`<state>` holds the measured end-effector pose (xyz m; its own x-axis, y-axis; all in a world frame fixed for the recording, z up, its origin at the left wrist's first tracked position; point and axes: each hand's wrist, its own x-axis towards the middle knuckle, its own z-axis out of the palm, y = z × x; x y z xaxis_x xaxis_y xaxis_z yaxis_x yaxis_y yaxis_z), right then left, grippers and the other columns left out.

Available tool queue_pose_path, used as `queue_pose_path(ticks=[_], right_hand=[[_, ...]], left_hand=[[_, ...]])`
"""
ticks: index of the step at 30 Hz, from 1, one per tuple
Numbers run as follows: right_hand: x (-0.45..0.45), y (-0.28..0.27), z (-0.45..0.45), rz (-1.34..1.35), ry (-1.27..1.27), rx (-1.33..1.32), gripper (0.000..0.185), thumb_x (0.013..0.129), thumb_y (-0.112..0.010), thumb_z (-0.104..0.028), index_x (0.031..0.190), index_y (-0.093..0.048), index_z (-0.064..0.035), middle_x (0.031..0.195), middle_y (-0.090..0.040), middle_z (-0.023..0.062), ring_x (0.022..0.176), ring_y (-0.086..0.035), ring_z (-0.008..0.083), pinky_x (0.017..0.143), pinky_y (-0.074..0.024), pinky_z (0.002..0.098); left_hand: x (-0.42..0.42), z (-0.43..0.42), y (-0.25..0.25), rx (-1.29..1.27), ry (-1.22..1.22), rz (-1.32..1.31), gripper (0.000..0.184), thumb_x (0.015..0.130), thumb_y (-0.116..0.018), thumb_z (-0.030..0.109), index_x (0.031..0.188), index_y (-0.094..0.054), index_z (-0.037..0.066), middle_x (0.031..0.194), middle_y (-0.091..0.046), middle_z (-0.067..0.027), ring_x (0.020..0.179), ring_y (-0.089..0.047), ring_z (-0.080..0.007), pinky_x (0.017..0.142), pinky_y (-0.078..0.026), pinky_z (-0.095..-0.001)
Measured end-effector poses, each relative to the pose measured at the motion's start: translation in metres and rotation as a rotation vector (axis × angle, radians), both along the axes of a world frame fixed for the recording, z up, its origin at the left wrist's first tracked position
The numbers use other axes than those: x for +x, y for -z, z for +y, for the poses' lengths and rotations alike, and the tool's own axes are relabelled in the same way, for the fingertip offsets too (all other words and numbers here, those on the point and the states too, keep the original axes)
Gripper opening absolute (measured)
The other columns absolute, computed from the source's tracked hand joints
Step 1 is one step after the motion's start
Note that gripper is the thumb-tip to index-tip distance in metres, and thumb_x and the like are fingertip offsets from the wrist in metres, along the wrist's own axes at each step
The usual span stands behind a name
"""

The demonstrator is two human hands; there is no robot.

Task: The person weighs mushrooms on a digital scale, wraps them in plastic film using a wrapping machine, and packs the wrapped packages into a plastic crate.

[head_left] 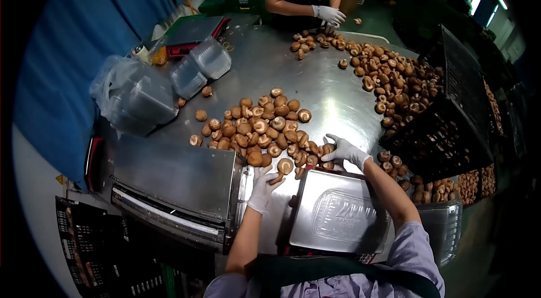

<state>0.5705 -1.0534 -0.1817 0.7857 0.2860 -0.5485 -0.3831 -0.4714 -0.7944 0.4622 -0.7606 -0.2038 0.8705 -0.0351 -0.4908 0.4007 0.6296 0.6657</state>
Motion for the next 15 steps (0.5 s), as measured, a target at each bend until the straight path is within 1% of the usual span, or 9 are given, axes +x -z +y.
queue_pose_path(ticks=[2,3,5,6,8,12,13,14,15], right_hand=[[0.009,-0.029,0.021,0.038,-0.101,0.074,0.109,0.057,-0.087,-0.011,0.145,-0.021,-0.0074,0.13,-0.048,0.0214,0.113,-0.052,0.0278,0.096,-0.0436,0.0324],[0.015,-0.023,0.026,-0.04,-0.174,0.09,0.11,0.059,-0.085,-0.01,0.146,-0.018,-0.0098,0.134,-0.042,0.0224,0.115,-0.05,0.0279,0.097,-0.0433,0.0329],[0.024,-0.028,0.046,-0.016,-0.239,0.179,0.113,0.061,-0.084,-0.01,0.147,-0.01,-0.0122,0.137,-0.039,0.0223,0.116,-0.05,0.0265,0.089,-0.0499,0.0331],[0.025,-0.042,0.058,0.054,-0.229,0.27,0.114,0.062,-0.084,-0.011,0.147,-0.009,-0.0129,0.136,-0.039,0.022,0.115,-0.05,0.026,0.085,-0.052,0.0328],[0.04,-0.046,0.075,0.192,-0.282,0.185,0.115,0.062,-0.084,-0.014,0.147,-0.006,-0.0095,0.136,-0.04,0.0215,0.12,-0.045,0.0266,0.089,-0.0495,0.0321],[0.052,-0.039,0.081,0.038,-0.318,0.322,0.111,0.064,-0.083,-0.014,0.147,-0.009,-0.0088,0.138,-0.039,0.0199,0.124,-0.042,0.0273,0.102,-0.0388,0.0369],[0.05,-0.048,0.082,-0.003,-0.357,0.29,0.109,0.064,-0.083,-0.015,0.147,-0.013,-0.0103,0.139,-0.039,0.0188,0.125,-0.042,0.0278,0.106,-0.0344,0.0388],[0.056,-0.029,0.082,-0.099,-0.481,0.199,0.106,0.064,-0.082,-0.015,0.147,-0.016,-0.0129,0.14,-0.037,0.0188,0.129,-0.037,0.0276,0.108,-0.0315,0.0389],[0.052,-0.034,0.084,-0.008,-0.496,0.258,0.106,0.064,-0.082,-0.016,0.147,-0.016,-0.0142,0.141,-0.036,0.0195,0.131,-0.034,0.0279,0.109,-0.0279,0.039]], left_hand=[[0.003,0.0,0.003,-0.061,0.012,0.022,0.074,0.073,-0.057,-0.006,0.134,-0.022,0.015,0.137,-0.028,-0.0181,0.114,-0.048,-0.0364,0.088,-0.051,-0.05],[0.005,-0.004,-0.002,-0.064,0.02,-0.008,0.078,0.073,-0.057,-0.005,0.137,-0.018,0.017,0.139,-0.026,-0.0178,0.114,-0.048,-0.0358,0.089,-0.05,-0.0504],[0.012,-0.009,-0.008,-0.098,0.041,-0.072,0.091,0.074,-0.057,-0.002,0.145,-0.005,0.023,0.145,-0.019,-0.0176,0.116,-0.047,-0.0338,0.09,-0.049,-0.0512],[0.018,-0.011,-0.008,-0.103,0.043,-0.068,0.091,0.074,-0.057,-0.002,0.145,-0.005,0.023,0.145,-0.019,-0.0176,0.116,-0.047,-0.0338,0.09,-0.049,-0.0512],[0.028,-0.016,-0.01,-0.082,0.008,-0.091,0.095,0.077,-0.056,0.0,0.146,0.002,0.029,0.146,-0.02,-0.0163,0.118,-0.048,-0.0353,0.088,-0.049,-0.0537],[0.035,-0.016,-0.017,-0.106,0.001,-0.064,0.092,0.082,-0.061,0.011,0.146,0.002,0.03,0.144,-0.024,-0.0153,0.121,-0.045,-0.0357,0.086,-0.05,-0.0535],[0.035,-0.016,-0.017,-0.092,0.022,-0.079,0.092,0.082,-0.064,0.016,0.146,0.001,0.031,0.143,-0.025,-0.0149,0.12,-0.046,-0.0359,0.086,-0.051,-0.053],[0.033,-0.017,-0.02,-0.044,0.015,-0.087,0.089,0.082,-0.064,0.016,0.145,-0.003,0.03,0.142,-0.027,-0.0149,0.117,-0.048,-0.0358,0.086,-0.051,-0.0527],[0.03,-0.018,-0.016,-0.006,0.034,-0.065,0.087,0.082,-0.064,0.017,0.145,-0.005,0.03,0.141,-0.028,-0.0145,0.118,-0.047,-0.0354,0.086,-0.051,-0.0523]])
